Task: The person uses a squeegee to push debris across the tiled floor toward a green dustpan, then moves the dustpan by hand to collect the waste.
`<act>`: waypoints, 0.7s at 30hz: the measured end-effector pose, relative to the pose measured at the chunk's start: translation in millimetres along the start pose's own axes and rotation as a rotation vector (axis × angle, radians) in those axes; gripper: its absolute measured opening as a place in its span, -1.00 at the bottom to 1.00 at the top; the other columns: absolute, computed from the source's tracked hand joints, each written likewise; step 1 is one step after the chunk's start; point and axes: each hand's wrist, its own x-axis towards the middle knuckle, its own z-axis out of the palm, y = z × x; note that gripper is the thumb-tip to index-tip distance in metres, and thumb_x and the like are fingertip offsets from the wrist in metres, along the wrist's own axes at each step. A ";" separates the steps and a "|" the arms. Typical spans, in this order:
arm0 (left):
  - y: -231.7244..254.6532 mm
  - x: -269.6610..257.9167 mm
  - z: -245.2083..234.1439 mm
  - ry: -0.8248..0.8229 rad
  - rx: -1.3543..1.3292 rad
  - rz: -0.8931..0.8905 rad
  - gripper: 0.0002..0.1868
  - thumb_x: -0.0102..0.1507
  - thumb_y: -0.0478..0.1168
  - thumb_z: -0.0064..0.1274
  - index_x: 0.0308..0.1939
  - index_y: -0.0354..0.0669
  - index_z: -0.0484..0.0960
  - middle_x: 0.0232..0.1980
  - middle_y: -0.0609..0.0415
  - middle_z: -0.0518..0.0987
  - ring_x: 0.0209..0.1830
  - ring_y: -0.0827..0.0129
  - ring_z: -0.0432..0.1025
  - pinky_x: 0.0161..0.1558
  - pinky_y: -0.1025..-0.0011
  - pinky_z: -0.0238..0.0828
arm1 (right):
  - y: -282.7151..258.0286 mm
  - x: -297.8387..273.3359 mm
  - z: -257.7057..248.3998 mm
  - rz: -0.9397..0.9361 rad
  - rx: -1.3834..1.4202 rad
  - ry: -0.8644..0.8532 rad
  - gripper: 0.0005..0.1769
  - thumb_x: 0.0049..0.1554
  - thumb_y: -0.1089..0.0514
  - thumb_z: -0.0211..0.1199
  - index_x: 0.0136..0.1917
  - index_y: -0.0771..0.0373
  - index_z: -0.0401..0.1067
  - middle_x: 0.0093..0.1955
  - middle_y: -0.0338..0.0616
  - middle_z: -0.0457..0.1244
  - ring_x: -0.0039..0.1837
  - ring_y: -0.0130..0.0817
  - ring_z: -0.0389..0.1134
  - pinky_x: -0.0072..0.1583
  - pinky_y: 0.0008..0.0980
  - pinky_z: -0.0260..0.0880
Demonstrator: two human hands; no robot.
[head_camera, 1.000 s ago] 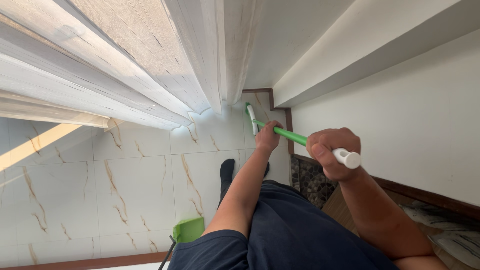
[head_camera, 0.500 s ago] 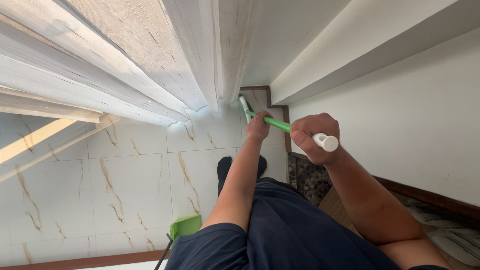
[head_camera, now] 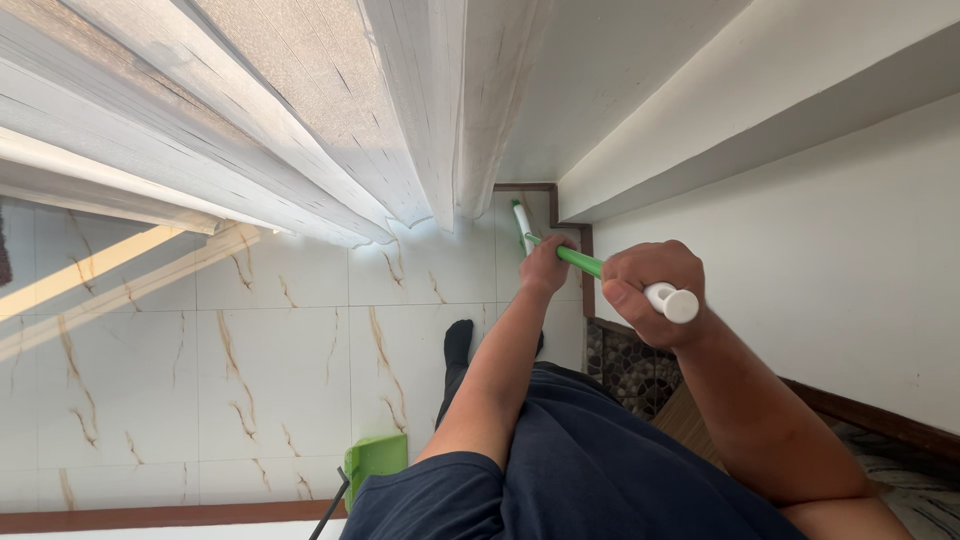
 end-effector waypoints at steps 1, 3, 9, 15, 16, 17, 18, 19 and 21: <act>-6.0 1.0 -2.3 0.000 0.000 0.002 -0.83 0.28 -0.20 0.03 -0.12 0.24 0.65 0.08 0.32 0.62 0.10 0.21 0.54 0.01 0.17 0.50 | 4.1 0.4 1.4 -0.001 -0.001 0.000 -0.59 0.15 0.35 0.13 -0.48 0.19 0.10 -0.55 -0.26 0.01 -0.48 -0.48 -0.01 -0.38 -0.38 -0.02; -18.1 3.5 -11.3 0.042 0.036 -0.073 -0.85 0.29 -0.16 0.05 -0.12 0.27 0.66 0.07 0.31 0.61 0.11 0.23 0.52 0.02 0.16 0.49 | 11.0 1.9 1.0 0.033 0.086 0.032 -0.53 0.18 0.33 0.13 -0.48 0.15 0.02 -0.55 -0.29 -0.02 -0.48 -0.50 -0.06 -0.36 -0.38 -0.04; -33.7 -13.2 -30.1 0.116 0.028 -0.106 -0.82 0.26 -0.19 0.07 -0.10 0.24 0.65 0.09 0.30 0.61 0.10 0.21 0.53 0.05 0.16 0.49 | 11.2 0.3 19.8 0.001 0.108 -0.002 -0.56 0.17 0.33 0.12 -0.47 0.19 0.05 -0.54 -0.25 0.02 -0.48 -0.48 -0.04 -0.39 -0.38 -0.06; 2.0 -14.1 -16.8 0.023 -0.015 0.009 -0.86 0.27 -0.15 0.09 -0.09 0.21 0.64 0.08 0.25 0.62 0.09 0.19 0.54 0.07 0.17 0.47 | -20.8 -0.8 -1.8 -0.035 0.087 0.080 -0.57 0.21 0.34 0.07 -0.46 0.18 0.08 -0.54 -0.31 0.02 -0.50 -0.51 -0.03 -0.40 -0.39 -0.01; 2.8 -14.1 -16.1 0.026 -0.016 0.006 -0.86 0.27 -0.15 0.09 -0.09 0.21 0.64 0.08 0.25 0.62 0.09 0.19 0.54 0.07 0.17 0.47 | -20.6 1.3 1.1 -0.036 0.089 0.076 -0.57 0.21 0.34 0.07 -0.46 0.18 0.08 -0.54 -0.31 0.02 -0.50 -0.51 -0.03 -0.40 -0.39 -0.01; 2.6 -12.9 -15.3 0.013 -0.014 0.026 -0.85 0.28 -0.15 0.07 -0.09 0.22 0.64 0.07 0.26 0.62 0.10 0.19 0.53 0.06 0.18 0.48 | -18.1 3.7 5.1 -0.058 0.040 0.058 -0.57 0.19 0.34 0.09 -0.47 0.17 0.08 -0.54 -0.30 0.02 -0.51 -0.52 -0.02 -0.41 -0.40 -0.01; 2.1 -13.9 -12.1 -0.006 -0.013 0.047 -0.85 0.29 -0.16 0.05 -0.09 0.22 0.65 0.07 0.26 0.63 0.11 0.19 0.53 0.04 0.18 0.48 | -16.3 3.3 8.8 -0.075 -0.012 0.043 -0.57 0.17 0.35 0.10 -0.48 0.17 0.09 -0.55 -0.29 0.02 -0.52 -0.53 -0.01 -0.42 -0.41 0.00; -0.9 -15.8 -10.1 -0.010 -0.015 0.047 -0.85 0.29 -0.16 0.05 -0.09 0.22 0.65 0.07 0.26 0.63 0.11 0.19 0.53 0.04 0.18 0.48 | -13.7 2.3 13.0 -0.071 -0.014 0.044 -0.57 0.17 0.35 0.10 -0.48 0.17 0.09 -0.55 -0.29 0.02 -0.52 -0.53 -0.01 -0.42 -0.41 0.00; -11.4 -14.1 -16.4 -0.022 0.000 -0.050 -0.81 0.29 -0.18 0.01 -0.11 0.26 0.69 0.09 0.30 0.63 0.12 0.22 0.53 0.06 0.20 0.48 | -5.1 4.0 20.2 -0.027 0.016 -0.007 -0.57 0.20 0.33 0.12 -0.45 0.21 0.07 -0.52 -0.25 -0.02 -0.47 -0.47 -0.02 -0.37 -0.36 -0.03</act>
